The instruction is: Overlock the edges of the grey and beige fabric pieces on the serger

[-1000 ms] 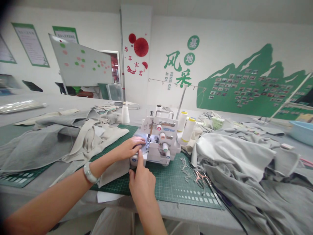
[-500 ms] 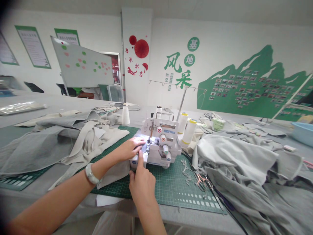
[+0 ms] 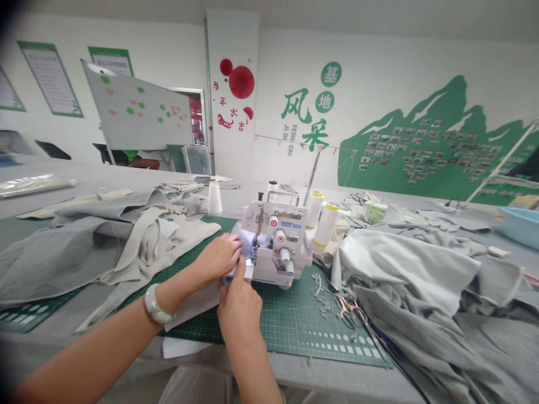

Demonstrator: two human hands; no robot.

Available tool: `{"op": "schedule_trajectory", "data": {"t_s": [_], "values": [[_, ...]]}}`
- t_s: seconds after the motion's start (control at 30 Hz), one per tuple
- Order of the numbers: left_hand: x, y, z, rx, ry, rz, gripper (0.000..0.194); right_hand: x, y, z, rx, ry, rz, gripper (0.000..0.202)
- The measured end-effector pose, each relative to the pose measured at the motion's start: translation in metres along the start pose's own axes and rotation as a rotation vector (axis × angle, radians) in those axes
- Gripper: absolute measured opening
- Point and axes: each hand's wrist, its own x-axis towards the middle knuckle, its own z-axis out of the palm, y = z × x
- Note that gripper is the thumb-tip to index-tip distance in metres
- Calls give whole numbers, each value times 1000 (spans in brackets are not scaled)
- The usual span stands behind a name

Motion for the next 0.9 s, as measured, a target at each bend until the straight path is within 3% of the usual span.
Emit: {"op": "schedule_trajectory", "data": {"t_s": [0.23,0.5,0.67,0.77,0.9], "values": [[-7,6,-8,83,11,-26,29,3,3,3,1,2,-3,64],[-12,17,-28,148,-84,-74,26,2,8,-7,-30,-24,11,65],[-18,16,-29,151,-68,-77,25,1,16,-4,23,-1,-14,64],[-20,10,-24,80,-41,-100,23,-1,23,2,236,41,-54,51],[-14,1,-21,-134,-60,-167,17,-1,28,16,746,118,-132,36]]}}
